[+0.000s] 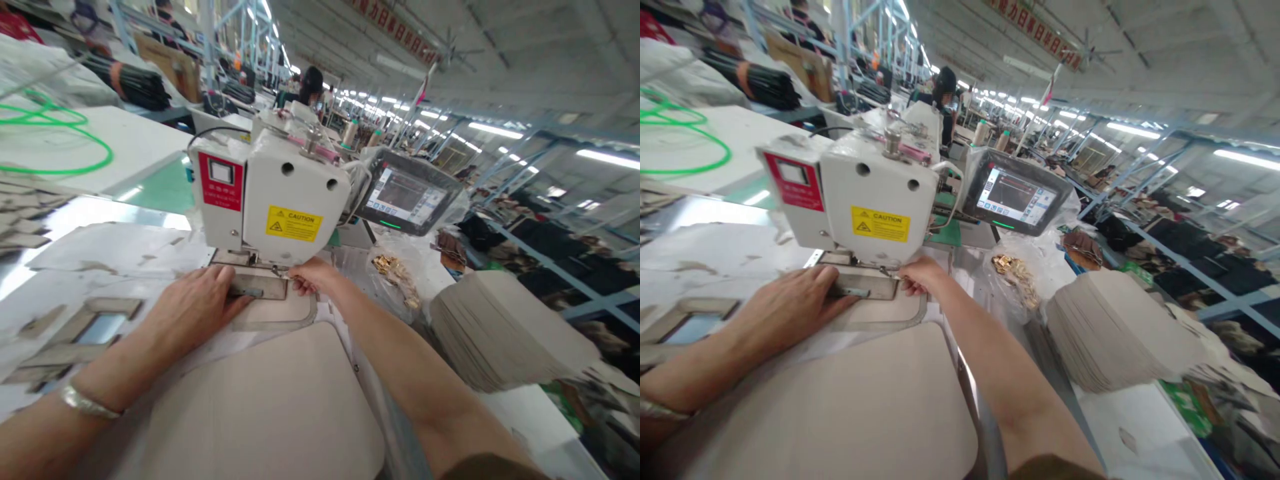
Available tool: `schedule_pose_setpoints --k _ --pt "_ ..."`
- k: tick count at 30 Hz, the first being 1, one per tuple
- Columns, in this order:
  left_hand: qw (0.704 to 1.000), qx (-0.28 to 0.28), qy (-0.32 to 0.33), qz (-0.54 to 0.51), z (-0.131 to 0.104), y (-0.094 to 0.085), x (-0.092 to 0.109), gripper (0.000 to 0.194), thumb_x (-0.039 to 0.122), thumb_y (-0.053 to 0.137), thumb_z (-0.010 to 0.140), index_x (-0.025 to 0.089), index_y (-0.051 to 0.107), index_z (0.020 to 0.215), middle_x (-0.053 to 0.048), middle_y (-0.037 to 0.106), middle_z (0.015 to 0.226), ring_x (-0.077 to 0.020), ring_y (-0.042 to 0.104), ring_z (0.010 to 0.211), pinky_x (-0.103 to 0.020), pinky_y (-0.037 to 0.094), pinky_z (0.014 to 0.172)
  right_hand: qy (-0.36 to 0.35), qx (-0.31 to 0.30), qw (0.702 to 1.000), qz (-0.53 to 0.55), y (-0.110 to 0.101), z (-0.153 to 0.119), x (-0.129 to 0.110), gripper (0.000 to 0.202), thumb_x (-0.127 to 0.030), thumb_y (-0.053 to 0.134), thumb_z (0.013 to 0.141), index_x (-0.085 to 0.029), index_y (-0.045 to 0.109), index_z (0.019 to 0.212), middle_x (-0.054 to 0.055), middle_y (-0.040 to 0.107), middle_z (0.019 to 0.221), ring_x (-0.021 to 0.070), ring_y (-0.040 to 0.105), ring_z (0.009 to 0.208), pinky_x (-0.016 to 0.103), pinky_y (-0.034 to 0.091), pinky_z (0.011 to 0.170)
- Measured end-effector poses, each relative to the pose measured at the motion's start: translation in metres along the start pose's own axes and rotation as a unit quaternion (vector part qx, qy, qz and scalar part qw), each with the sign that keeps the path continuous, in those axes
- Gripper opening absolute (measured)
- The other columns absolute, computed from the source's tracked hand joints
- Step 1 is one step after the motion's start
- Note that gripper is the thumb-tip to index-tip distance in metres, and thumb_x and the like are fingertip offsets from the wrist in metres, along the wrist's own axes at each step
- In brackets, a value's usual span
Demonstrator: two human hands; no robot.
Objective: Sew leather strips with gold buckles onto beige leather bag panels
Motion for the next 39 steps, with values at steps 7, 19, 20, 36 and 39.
schedule_pose_setpoints --k 7,19,20,36,39 --pt "0.999 0.019 0.027 -0.041 0.008 0.006 0.025 0.031 0.045 0.048 0.094 0.015 0.058 0.095 -0.014 0.069 0.093 -0.0333 0.068 0.092 -0.045 0.053 0.083 0.014 0.006 1.0 -0.007 -0.028 -0.007 0.017 0.021 -0.015 0.057 0.093 -0.014 0.057 0.072 -0.004 0.056 0.045 0.0092 0.053 0.034 0.017 0.041 0.038" --pt "0.991 0.043 0.129 -0.007 0.005 0.016 0.074 0.027 0.018 0.047 0.095 0.011 0.072 0.103 -0.014 0.07 0.106 -0.0289 0.065 0.098 -0.041 0.054 0.089 0.012 0.039 0.999 0.012 -0.071 -0.014 0.051 0.019 -0.012 0.06 0.089 -0.016 0.054 0.072 -0.002 0.059 0.047 0.0097 0.053 0.035 0.017 0.039 0.037" --pt "0.99 0.042 0.132 -0.006 0.006 0.016 0.077 0.027 0.018 0.048 0.094 0.011 0.072 0.105 -0.015 0.07 0.106 -0.0293 0.065 0.099 -0.041 0.054 0.09 0.013 0.041 0.999 0.014 -0.075 -0.014 0.055 0.019 -0.012 0.06 0.089 -0.016 0.054 0.072 -0.002 0.059 0.047 0.0097 0.053 0.035 0.017 0.04 0.037" --pt "0.987 0.015 0.136 -0.089 0.008 0.003 0.09 0.027 0.015 0.045 0.092 0.01 0.07 0.102 -0.018 0.07 0.113 -0.0304 0.067 0.101 -0.047 0.054 0.093 -0.005 0.054 0.998 0.035 -0.096 -0.01 0.077 0.02 -0.022 0.072 0.084 -0.016 0.056 0.076 -0.002 0.062 0.052 0.0096 0.058 0.039 0.015 0.041 0.039" --pt "0.985 0.006 0.133 -0.109 0.008 -0.002 0.09 0.024 0.016 0.044 0.093 0.013 0.068 0.095 -0.014 0.07 0.102 -0.0292 0.068 0.094 -0.047 0.055 0.089 -0.009 0.058 0.998 0.037 -0.097 -0.013 0.079 0.017 -0.02 0.069 0.086 -0.015 0.056 0.076 -0.003 0.062 0.053 0.0087 0.057 0.04 0.015 0.042 0.041"
Point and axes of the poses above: each hand's wrist, its own z-axis towards the middle knuckle, its own y-axis out of the palm, x = y × z, the point moved 6 cm from there along z, towards the middle knuckle
